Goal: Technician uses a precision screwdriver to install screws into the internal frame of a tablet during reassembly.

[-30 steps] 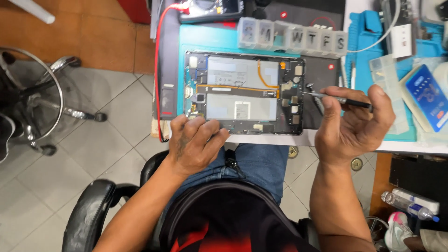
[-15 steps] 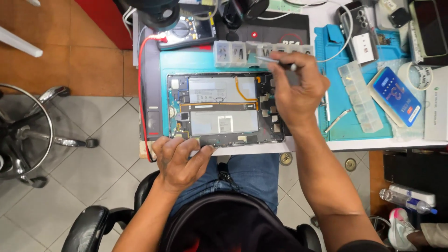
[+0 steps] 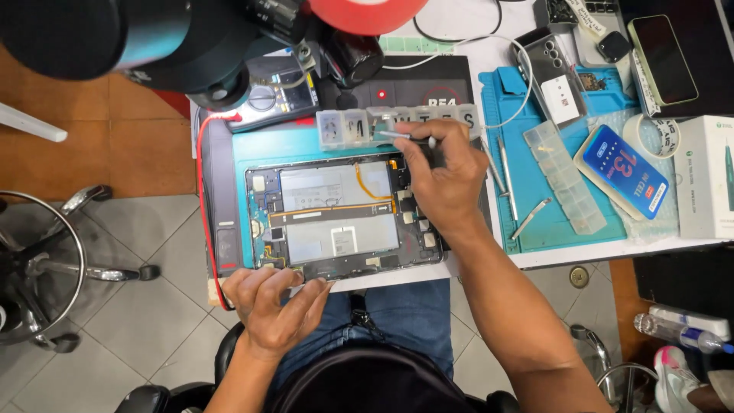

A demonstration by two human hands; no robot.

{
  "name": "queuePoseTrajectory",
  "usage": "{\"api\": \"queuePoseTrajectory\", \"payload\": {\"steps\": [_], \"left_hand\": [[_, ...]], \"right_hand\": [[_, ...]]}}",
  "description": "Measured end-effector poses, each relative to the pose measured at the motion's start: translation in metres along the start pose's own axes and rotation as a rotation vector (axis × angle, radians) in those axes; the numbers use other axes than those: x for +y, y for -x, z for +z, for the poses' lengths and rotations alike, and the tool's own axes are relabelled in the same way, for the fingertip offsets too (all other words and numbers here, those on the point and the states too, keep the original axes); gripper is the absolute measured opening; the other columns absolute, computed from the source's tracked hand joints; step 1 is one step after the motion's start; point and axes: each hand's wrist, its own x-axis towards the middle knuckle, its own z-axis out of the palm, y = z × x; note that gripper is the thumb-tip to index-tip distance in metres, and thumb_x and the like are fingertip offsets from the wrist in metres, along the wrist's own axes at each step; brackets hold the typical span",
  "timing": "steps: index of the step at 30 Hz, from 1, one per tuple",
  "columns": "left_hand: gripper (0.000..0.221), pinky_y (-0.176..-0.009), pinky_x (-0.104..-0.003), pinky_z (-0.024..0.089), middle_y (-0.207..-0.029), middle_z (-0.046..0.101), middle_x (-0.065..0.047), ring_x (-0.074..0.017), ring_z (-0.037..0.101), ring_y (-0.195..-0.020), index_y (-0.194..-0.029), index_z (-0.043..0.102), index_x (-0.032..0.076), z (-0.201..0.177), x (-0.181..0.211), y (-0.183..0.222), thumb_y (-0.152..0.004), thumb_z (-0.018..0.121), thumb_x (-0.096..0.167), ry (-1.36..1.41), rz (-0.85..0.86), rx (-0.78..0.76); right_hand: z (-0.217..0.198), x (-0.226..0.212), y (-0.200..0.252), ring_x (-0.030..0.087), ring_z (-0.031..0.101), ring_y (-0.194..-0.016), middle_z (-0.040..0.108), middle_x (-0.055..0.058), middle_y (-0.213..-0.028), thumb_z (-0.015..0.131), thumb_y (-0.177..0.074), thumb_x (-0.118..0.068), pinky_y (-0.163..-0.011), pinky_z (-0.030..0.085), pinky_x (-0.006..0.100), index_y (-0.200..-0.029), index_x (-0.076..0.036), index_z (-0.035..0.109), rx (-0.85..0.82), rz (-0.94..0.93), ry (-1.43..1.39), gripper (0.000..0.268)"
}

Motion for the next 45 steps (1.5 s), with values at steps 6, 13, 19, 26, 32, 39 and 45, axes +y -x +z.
{"api": "queuePoseTrajectory", "payload": {"steps": [6, 13, 19, 26, 32, 39, 45], "left_hand": [[0.015, -0.079, -0.044, 0.037, -0.092, 0.057, -0.001, -0.0229, 0.05, -0.09, -0.094, 0.068, 0.027, 0.001, 0.001, 0.004, -0.09, 0.082, 0.028, -0.003, -0.024, -0.021], [0.016, -0.079, -0.043, 0.038, -0.091, 0.058, -0.001, -0.0223, 0.051, -0.09, -0.093, 0.069, 0.026, 0.001, 0.001, 0.0, -0.088, 0.084, 0.03, 0.007, -0.034, -0.021], [0.015, -0.08, -0.042, 0.037, -0.09, 0.059, -0.001, -0.0215, 0.051, -0.09, -0.093, 0.068, 0.025, 0.001, 0.002, -0.001, -0.09, 0.081, 0.029, 0.006, -0.035, -0.012], [0.014, -0.079, -0.041, 0.038, -0.091, 0.059, -0.001, -0.0208, 0.053, -0.087, -0.089, 0.069, 0.024, 0.002, 0.001, -0.001, -0.089, 0.081, 0.03, 0.007, -0.033, 0.006], [0.013, -0.079, -0.041, 0.038, -0.091, 0.06, -0.002, -0.0207, 0.053, -0.087, -0.091, 0.068, 0.024, 0.001, 0.001, -0.002, -0.09, 0.081, 0.029, 0.014, -0.033, 0.006], [0.013, -0.079, -0.04, 0.039, -0.09, 0.06, -0.001, -0.0203, 0.053, -0.086, -0.088, 0.068, 0.023, 0.001, 0.001, -0.005, -0.09, 0.08, 0.029, 0.017, -0.029, -0.002], [0.013, -0.08, -0.041, 0.038, -0.09, 0.059, -0.001, -0.0208, 0.053, -0.088, -0.088, 0.067, 0.023, 0.0, 0.002, -0.006, -0.089, 0.08, 0.028, 0.018, -0.03, 0.003]], "right_hand": [[0.0, 0.0, -0.001, 0.023, 0.068, -0.095, 0.078, 0.008, -0.107, 0.079, -0.099, -0.006, -0.087, 0.057, 0.035, -0.105, -0.003, 0.065, -0.002, -0.007, -0.018, 0.015], [0.0, 0.0, -0.003, 0.02, 0.072, -0.096, 0.078, 0.007, -0.106, 0.08, -0.099, -0.005, -0.082, 0.058, 0.032, -0.106, -0.004, 0.065, -0.024, 0.025, -0.006, 0.017], [0.0, 0.001, -0.002, 0.022, 0.078, -0.094, 0.077, 0.01, -0.106, 0.08, -0.099, -0.005, -0.077, 0.061, 0.028, -0.107, -0.002, 0.064, 0.009, 0.063, -0.034, 0.018], [-0.001, -0.002, -0.003, 0.017, 0.076, -0.089, 0.079, 0.01, -0.107, 0.079, -0.099, -0.007, -0.067, 0.055, 0.025, -0.108, -0.002, 0.064, -0.02, 0.099, -0.046, 0.018], [-0.005, -0.003, -0.001, 0.021, 0.074, -0.088, 0.078, 0.016, -0.106, 0.077, -0.101, -0.008, -0.075, 0.06, 0.029, -0.11, -0.001, 0.059, 0.018, 0.091, -0.107, 0.021], [-0.007, -0.003, -0.001, 0.008, 0.046, -0.057, 0.079, 0.008, -0.107, 0.078, -0.101, -0.007, -0.056, 0.042, 0.023, -0.109, -0.003, 0.063, -0.017, 0.129, -0.049, 0.018], [-0.004, -0.003, -0.003, 0.009, 0.057, -0.065, 0.079, 0.009, -0.107, 0.078, -0.101, -0.01, -0.058, 0.044, 0.022, -0.11, -0.003, 0.062, -0.033, 0.15, -0.077, 0.019]]}}
